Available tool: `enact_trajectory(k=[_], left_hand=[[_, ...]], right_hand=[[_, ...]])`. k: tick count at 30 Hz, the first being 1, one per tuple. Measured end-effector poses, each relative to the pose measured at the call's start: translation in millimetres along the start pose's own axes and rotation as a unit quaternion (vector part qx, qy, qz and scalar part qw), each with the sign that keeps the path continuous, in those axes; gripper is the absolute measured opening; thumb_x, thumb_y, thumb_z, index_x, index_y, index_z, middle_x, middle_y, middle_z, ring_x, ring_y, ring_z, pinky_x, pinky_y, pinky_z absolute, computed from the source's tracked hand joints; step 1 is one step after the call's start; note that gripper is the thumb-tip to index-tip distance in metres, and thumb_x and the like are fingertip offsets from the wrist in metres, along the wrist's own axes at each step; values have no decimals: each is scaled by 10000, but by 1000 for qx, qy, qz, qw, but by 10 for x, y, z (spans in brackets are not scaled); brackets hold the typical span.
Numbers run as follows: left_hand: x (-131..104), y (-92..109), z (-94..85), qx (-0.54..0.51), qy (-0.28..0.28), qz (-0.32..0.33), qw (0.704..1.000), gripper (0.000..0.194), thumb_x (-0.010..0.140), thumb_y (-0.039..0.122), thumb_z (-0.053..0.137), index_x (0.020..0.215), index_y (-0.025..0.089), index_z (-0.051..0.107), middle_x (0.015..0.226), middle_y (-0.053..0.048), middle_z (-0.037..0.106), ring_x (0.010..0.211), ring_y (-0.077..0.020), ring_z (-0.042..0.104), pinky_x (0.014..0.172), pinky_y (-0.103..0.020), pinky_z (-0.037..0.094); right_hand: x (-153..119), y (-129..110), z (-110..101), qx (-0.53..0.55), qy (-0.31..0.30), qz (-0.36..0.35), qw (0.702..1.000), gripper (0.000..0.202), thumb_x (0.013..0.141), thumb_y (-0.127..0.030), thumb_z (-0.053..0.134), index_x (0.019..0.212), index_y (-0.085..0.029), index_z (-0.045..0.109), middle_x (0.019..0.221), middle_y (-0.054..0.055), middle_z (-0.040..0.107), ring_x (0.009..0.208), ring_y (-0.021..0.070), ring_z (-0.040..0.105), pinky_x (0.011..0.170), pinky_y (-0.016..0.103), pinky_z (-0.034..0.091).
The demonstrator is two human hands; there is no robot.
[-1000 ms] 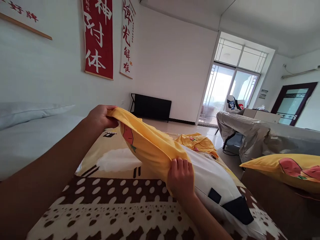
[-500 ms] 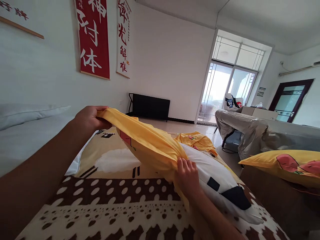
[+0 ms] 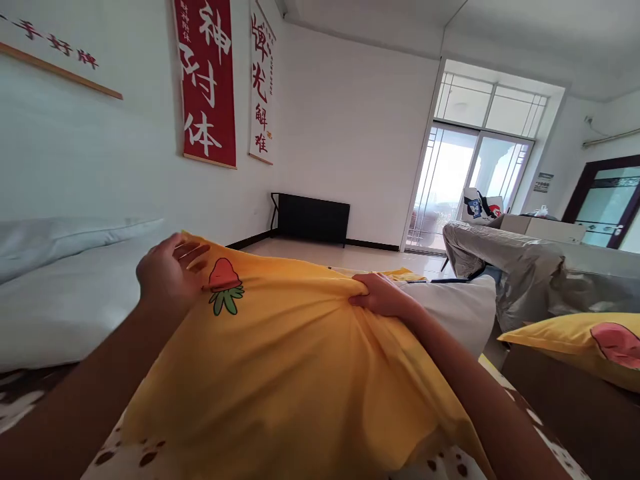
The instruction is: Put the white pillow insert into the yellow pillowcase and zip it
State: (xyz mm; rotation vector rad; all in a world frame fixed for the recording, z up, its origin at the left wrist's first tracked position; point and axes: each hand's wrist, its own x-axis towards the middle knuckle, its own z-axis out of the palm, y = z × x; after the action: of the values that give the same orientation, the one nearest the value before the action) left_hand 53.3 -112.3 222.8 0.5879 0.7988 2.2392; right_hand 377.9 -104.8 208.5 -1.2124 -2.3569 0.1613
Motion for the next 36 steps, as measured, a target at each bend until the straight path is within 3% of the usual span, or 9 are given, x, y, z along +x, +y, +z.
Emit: enact_trajectory(k=[2, 5, 7, 9, 14, 19, 24, 31, 36], left_hand=[[-206, -232, -435, 135, -52, 200, 969, 151, 783, 171, 558, 866, 298, 565, 975, 20, 586, 998, -172, 551, 850, -323, 436], [-469, -480, -964, 380, -279, 451, 758, 444, 738, 220, 597, 1131, 413, 521, 1096, -24, 600, 1049, -279, 543, 869, -447, 413], [-531, -592, -1140, 440, -361, 533, 627, 519, 746, 176, 592, 1213, 373, 483, 1092, -64, 619, 1017, -290, 565, 847, -456, 403], [-509, -668, -1180, 456, -362, 576, 574, 464, 759, 115, 572, 1166, 328, 511, 1003, -72, 644, 937, -269, 586, 806, -434, 401], [-477, -642, -1049, 450, -374, 562, 585, 292, 777, 73, 518, 958, 300, 547, 835, -51, 628, 777, -234, 544, 710, -396, 409], [-789, -485, -1082, 430, -411, 513, 620, 240, 799, 81, 436, 907, 269, 538, 783, -62, 593, 769, -227, 514, 688, -402, 380], [-957, -657, -1250, 449, -453, 510, 577, 338, 770, -18, 333, 914, 189, 558, 772, -57, 583, 726, -184, 480, 695, -354, 360], [-664, -721, -1444, 468, -415, 549, 554, 175, 845, 36, 442, 883, 173, 545, 775, -32, 560, 745, -147, 491, 721, -275, 412], [-230, -602, -1920, 503, -296, 559, 589, 420, 837, 134, 502, 1247, 207, 447, 1136, -125, 541, 1080, -261, 509, 885, -391, 451]], right_hand=[[18, -17, 82, 2, 0, -5, 1000, 178, 737, -328, 593, 861, -209, 638, 784, -27, 643, 755, 169, 547, 701, 258, 377], [30, -38, 47, 5, -12, 0, 1000, 257, 736, -330, 605, 971, -232, 643, 845, -21, 669, 796, 186, 568, 744, 277, 386], [36, -37, 4, 0, -20, 1, 1000, 323, 734, -347, 616, 1038, -238, 639, 892, -5, 681, 834, 207, 576, 786, 301, 386], [37, -27, -12, -5, -24, -2, 1000, 392, 728, -376, 635, 1096, -242, 628, 939, 12, 682, 874, 229, 577, 809, 319, 383], [30, 10, 31, 13, -45, -7, 999, 528, 686, -448, 693, 1175, -275, 593, 1021, 16, 670, 918, 244, 581, 804, 315, 397], [129, 78, 122, -38, -11, 22, 999, 542, 658, -460, 708, 1158, -282, 602, 1004, 27, 672, 932, 257, 575, 833, 340, 385], [226, 112, 161, -93, -12, 42, 995, 482, 658, -509, 684, 1081, -286, 620, 971, 23, 673, 885, 240, 584, 773, 313, 393], [90, 173, -67, -91, -95, 31, 991, 572, 648, -533, 680, 1151, -283, 573, 1077, 15, 650, 980, 260, 574, 813, 312, 405], [-30, 268, -240, -137, -131, 13, 982, 601, 643, -514, 696, 1188, -310, 547, 1139, -1, 635, 1084, 300, 536, 938, 377, 342]])
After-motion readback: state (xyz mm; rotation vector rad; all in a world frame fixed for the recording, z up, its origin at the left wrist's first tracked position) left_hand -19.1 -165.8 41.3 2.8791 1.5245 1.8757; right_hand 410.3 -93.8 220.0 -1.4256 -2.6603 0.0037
